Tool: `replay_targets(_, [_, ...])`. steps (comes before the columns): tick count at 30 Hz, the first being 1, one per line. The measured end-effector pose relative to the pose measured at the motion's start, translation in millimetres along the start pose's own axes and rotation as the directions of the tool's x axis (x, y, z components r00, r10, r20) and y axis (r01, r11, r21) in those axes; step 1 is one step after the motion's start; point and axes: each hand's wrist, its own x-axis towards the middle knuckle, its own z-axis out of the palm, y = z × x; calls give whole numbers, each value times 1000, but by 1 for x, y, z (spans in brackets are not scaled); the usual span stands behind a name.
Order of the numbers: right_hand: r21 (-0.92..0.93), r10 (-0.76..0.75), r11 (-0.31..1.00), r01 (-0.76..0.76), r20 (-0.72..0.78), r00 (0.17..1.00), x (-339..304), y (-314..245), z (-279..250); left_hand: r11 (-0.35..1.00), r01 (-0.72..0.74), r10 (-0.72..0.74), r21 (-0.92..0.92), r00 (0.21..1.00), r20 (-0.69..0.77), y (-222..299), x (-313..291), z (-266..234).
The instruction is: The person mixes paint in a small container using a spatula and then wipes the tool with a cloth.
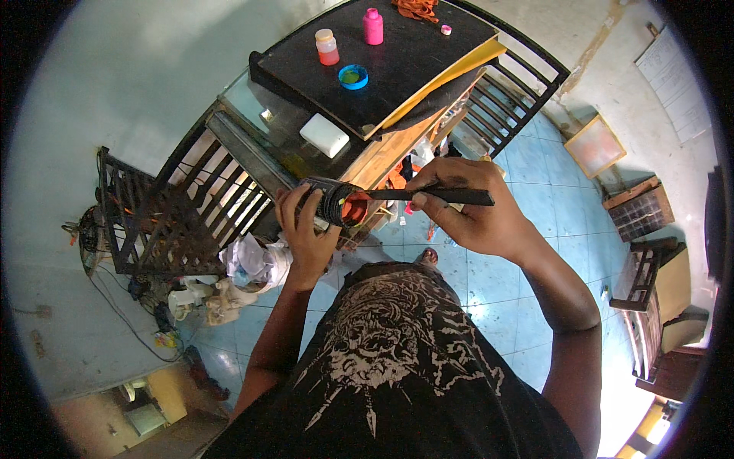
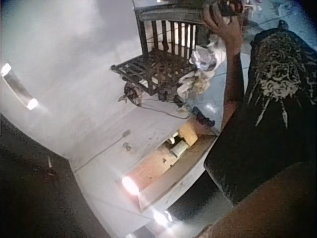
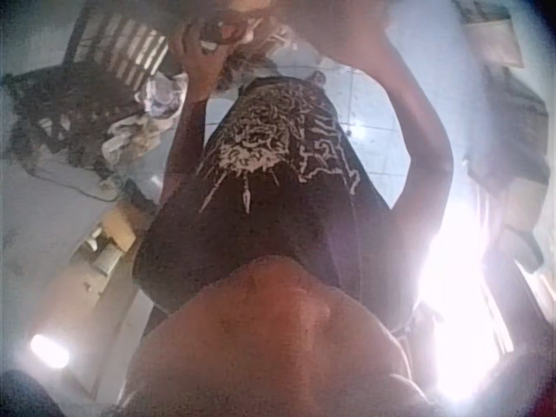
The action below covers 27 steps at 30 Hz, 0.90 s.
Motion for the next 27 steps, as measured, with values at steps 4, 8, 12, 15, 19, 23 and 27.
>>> replay_targets(4, [-23, -50, 999, 49, -27, 998, -6, 10, 4, 995, -64, 63, 76, 998, 16, -2, 7, -8])
replay_targets(8, [-35, 92, 995, -91, 19, 996, -13, 2, -1, 996, -50, 46, 75, 998, 49, -1, 8, -9])
replay_targets(12, [78, 155, 985, -152, -46, 987, -18, 1, 6, 999, 7, -10, 45, 998, 62, 5, 6, -4])
replay_targets(15, [49, 146, 989, -142, -77, 986, -20, 5, 4, 999, 15, -16, 40, 999, 38, 7, 3, -1])
replay_targets(19, [3, 147, 989, -147, -40, 988, -26, -3, -1, 999, -1, -2, 54, 999, 47, 9, 0, 0])
replay_targets(23, [190, 262, 954, -232, -155, 953, -30, -6, 10, 999, 5, -7, 49, 999, 34, 8, -4, 4])
replay_targets(27, [97, 205, 976, -196, -100, 974, -32, -7, 8, 999, 24, -25, 49, 1000, 17, 10, -7, 2])
